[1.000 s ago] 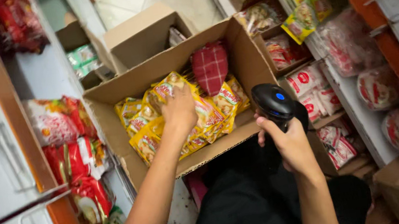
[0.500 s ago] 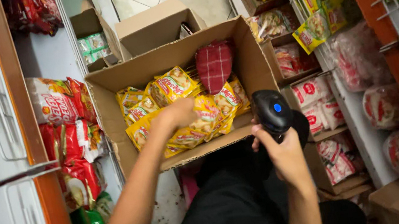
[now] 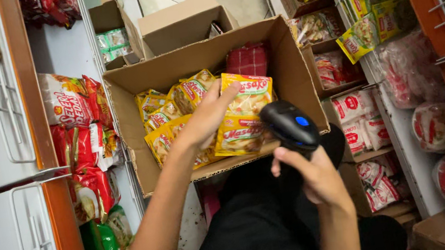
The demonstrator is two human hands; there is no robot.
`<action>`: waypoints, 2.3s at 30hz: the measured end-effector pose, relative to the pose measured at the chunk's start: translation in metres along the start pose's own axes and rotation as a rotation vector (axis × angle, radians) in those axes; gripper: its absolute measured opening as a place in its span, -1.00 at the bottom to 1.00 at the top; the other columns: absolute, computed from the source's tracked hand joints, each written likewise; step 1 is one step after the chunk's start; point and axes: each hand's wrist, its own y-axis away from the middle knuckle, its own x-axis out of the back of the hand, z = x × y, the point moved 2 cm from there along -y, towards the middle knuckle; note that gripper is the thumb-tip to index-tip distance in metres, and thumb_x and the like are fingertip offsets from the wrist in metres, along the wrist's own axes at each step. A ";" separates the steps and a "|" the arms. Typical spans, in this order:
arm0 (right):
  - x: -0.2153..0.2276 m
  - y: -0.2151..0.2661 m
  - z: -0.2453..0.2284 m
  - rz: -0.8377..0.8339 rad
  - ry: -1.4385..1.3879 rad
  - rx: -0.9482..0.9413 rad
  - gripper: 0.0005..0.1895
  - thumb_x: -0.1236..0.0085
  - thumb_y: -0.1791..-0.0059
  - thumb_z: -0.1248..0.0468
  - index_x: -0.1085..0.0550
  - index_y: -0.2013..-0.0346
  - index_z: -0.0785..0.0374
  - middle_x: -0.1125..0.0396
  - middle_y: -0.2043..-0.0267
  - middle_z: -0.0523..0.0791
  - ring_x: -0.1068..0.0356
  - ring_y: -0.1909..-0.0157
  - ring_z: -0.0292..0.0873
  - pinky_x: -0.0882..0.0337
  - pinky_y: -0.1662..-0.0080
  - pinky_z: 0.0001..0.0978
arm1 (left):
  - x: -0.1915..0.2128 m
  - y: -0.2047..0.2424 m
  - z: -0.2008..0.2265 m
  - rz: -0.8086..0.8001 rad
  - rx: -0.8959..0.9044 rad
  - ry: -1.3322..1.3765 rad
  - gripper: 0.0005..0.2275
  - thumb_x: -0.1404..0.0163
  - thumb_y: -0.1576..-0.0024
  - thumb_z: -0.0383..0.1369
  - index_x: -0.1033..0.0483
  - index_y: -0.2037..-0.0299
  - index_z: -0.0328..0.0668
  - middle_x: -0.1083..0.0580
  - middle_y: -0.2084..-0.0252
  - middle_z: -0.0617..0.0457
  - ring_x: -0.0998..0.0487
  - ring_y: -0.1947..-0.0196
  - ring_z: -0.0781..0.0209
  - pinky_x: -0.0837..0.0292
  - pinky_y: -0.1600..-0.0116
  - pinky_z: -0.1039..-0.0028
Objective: The person sits on the floor in a store aisle and uses a handheld barcode scanner to scan packages of instant noodles from a cardboard box. After scanning, the person places the packages onto the metal wire shelves above.
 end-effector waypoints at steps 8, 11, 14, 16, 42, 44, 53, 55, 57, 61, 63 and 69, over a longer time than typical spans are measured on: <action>-0.008 -0.009 0.009 -0.006 -0.056 0.029 -0.52 -0.18 0.01 0.34 -0.39 -0.17 0.49 -0.36 0.28 -0.07 -0.38 0.32 -0.23 -0.43 0.23 -0.35 | -0.010 0.035 0.016 -0.288 0.052 0.265 -0.42 0.05 -0.19 -0.52 -0.03 -0.44 -0.27 -0.34 -0.27 -0.09 -0.40 -0.22 0.17 -0.32 -0.33 0.28; -0.004 -0.007 0.002 0.003 -0.089 0.048 -0.49 -0.16 0.02 0.32 -0.38 -0.20 0.48 -0.39 0.19 -0.03 -0.37 0.31 -0.21 -0.44 0.21 -0.32 | -0.019 0.037 0.021 -0.430 0.113 0.372 -0.36 0.13 -0.19 -0.55 0.05 -0.52 -0.20 -0.35 -0.28 -0.07 -0.42 -0.20 0.16 -0.31 -0.32 0.29; 0.008 -0.004 -0.003 0.010 -0.207 0.074 -0.47 -0.13 0.04 0.31 -0.36 -0.20 0.48 -0.41 0.08 0.00 -0.34 0.32 -0.20 -0.41 0.24 -0.28 | -0.029 0.027 0.024 -0.568 0.165 0.414 -0.34 0.16 -0.18 -0.55 0.09 -0.54 -0.16 -0.36 -0.27 -0.11 -0.43 -0.19 0.13 -0.33 -0.33 0.26; 0.021 -0.005 -0.005 0.003 -0.305 0.096 -0.47 -0.11 0.03 0.30 -0.35 -0.21 0.47 -0.41 0.01 -0.01 -0.30 0.32 -0.20 -0.37 0.26 -0.28 | -0.035 0.018 0.023 -0.652 0.168 0.436 -0.29 0.16 -0.12 -0.59 0.12 -0.53 -0.17 -0.35 -0.31 -0.11 -0.43 -0.26 0.11 -0.31 -0.38 0.28; 0.000 -0.024 0.004 0.018 -0.762 0.099 -0.40 0.06 -0.12 0.18 -0.13 -0.41 0.36 -0.23 -0.42 -0.02 -0.20 0.31 -0.28 -0.34 0.18 -0.43 | -0.029 0.063 -0.013 0.145 -0.290 -0.619 -0.59 -0.20 -0.14 -0.33 -0.38 -0.15 -0.21 -0.31 -0.14 -0.14 -0.43 -0.17 0.02 -0.63 -0.07 0.35; -0.004 -0.023 0.006 0.044 -0.732 0.101 -0.41 0.06 -0.11 0.17 -0.12 -0.40 0.32 -0.23 -0.40 -0.01 -0.20 0.32 -0.28 -0.33 0.19 -0.43 | -0.036 0.067 -0.015 0.110 -0.295 -0.717 -0.41 -0.27 -0.02 -0.31 -0.28 -0.23 -0.27 -0.26 -0.17 -0.20 -0.38 -0.21 -0.09 -0.52 -0.17 0.26; -0.018 -0.010 0.005 -0.005 -0.814 0.112 -0.40 0.07 -0.12 0.16 -0.14 -0.42 0.33 -0.22 -0.41 0.00 -0.20 0.32 -0.27 -0.33 0.20 -0.43 | -0.060 0.051 -0.015 0.176 -0.601 -0.822 0.02 -0.43 0.24 -0.23 0.03 -0.37 -0.38 -0.18 -0.29 -0.37 -0.25 -0.32 -0.34 -0.19 -0.40 0.08; -0.018 -0.006 0.004 -0.016 -0.817 0.109 -0.41 0.07 -0.13 0.16 -0.16 -0.41 0.35 -0.22 -0.42 0.01 -0.19 0.33 -0.27 -0.33 0.21 -0.42 | -0.057 0.045 -0.013 0.204 -0.605 -0.824 -0.06 -0.34 0.13 -0.35 0.04 -0.43 -0.33 -0.19 -0.33 -0.35 -0.26 -0.37 -0.32 -0.21 -0.45 0.11; -0.017 -0.002 0.002 -0.025 -0.775 0.120 -0.43 0.07 -0.12 0.16 -0.17 -0.42 0.26 -0.22 -0.42 0.02 -0.18 0.34 -0.29 -0.32 0.21 -0.43 | -0.053 0.048 -0.005 0.185 -0.641 -0.841 -0.05 -0.31 0.14 -0.39 0.06 -0.45 -0.32 -0.20 -0.33 -0.34 -0.27 -0.36 -0.32 -0.20 -0.46 0.10; -0.022 0.003 0.002 -0.032 -0.734 0.119 -0.45 0.08 -0.12 0.18 -0.20 -0.40 0.26 -0.25 -0.40 0.01 -0.19 0.35 -0.28 -0.31 0.23 -0.42 | -0.055 0.054 0.011 0.153 -0.654 -0.857 0.02 -0.36 0.17 -0.32 0.12 -0.45 -0.30 -0.20 -0.30 -0.36 -0.26 -0.33 -0.33 -0.18 -0.43 0.07; -0.025 0.003 0.003 -0.042 -0.714 0.109 -0.47 0.07 -0.13 0.19 -0.21 -0.38 0.31 -0.26 -0.39 0.02 -0.20 0.34 -0.27 -0.31 0.23 -0.40 | -0.055 0.054 0.016 0.166 -0.626 -0.852 0.03 -0.37 0.20 -0.34 0.11 -0.45 -0.25 -0.20 -0.30 -0.39 -0.27 -0.33 -0.35 -0.22 -0.41 0.08; -0.022 0.009 -0.007 0.077 -0.437 0.184 -0.41 -0.01 -0.06 0.26 -0.19 -0.39 0.28 -0.28 -0.32 0.04 -0.28 0.36 -0.23 -0.38 0.27 -0.32 | -0.030 0.047 0.016 0.028 -0.433 -0.585 0.10 -0.41 0.16 -0.27 0.22 -0.50 -0.15 -0.30 -0.27 -0.36 -0.46 -0.24 -0.14 -0.41 -0.32 0.18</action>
